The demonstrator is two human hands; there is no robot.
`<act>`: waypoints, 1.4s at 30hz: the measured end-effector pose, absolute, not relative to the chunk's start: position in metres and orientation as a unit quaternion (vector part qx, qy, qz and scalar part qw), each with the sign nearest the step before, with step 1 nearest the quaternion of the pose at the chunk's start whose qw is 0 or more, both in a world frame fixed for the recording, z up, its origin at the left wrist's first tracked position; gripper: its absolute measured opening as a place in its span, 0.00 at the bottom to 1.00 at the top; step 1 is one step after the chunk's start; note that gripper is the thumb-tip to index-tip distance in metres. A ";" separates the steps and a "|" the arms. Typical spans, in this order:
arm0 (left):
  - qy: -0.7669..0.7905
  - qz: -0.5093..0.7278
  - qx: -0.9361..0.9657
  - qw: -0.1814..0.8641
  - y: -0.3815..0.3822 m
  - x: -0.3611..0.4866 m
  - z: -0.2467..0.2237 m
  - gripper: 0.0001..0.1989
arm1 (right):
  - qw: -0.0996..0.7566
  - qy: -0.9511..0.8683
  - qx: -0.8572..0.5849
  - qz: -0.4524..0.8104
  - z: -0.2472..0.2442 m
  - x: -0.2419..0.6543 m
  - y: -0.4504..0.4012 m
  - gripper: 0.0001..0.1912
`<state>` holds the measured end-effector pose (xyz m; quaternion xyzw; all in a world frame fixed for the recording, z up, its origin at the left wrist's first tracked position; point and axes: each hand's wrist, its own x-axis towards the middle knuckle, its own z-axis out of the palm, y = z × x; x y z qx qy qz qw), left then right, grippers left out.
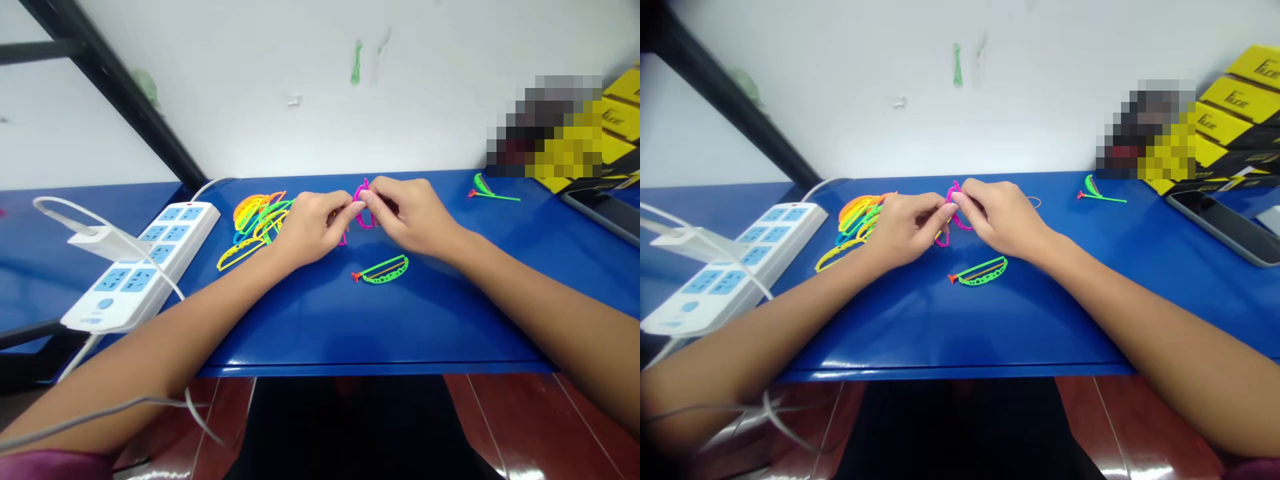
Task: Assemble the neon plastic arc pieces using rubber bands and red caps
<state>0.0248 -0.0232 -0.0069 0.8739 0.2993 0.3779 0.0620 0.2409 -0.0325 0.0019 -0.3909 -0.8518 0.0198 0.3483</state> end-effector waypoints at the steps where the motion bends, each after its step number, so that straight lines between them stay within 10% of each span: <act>1: 0.300 0.378 0.873 0.062 -0.023 0.025 -0.007 0.22 | 0.348 -0.851 -0.393 0.018 0.002 0.241 -0.032 0.19; 42: 0.307 0.374 0.874 0.053 -0.024 0.026 -0.007 0.24 | 0.341 -0.848 -0.406 0.020 0.001 0.239 -0.034 0.19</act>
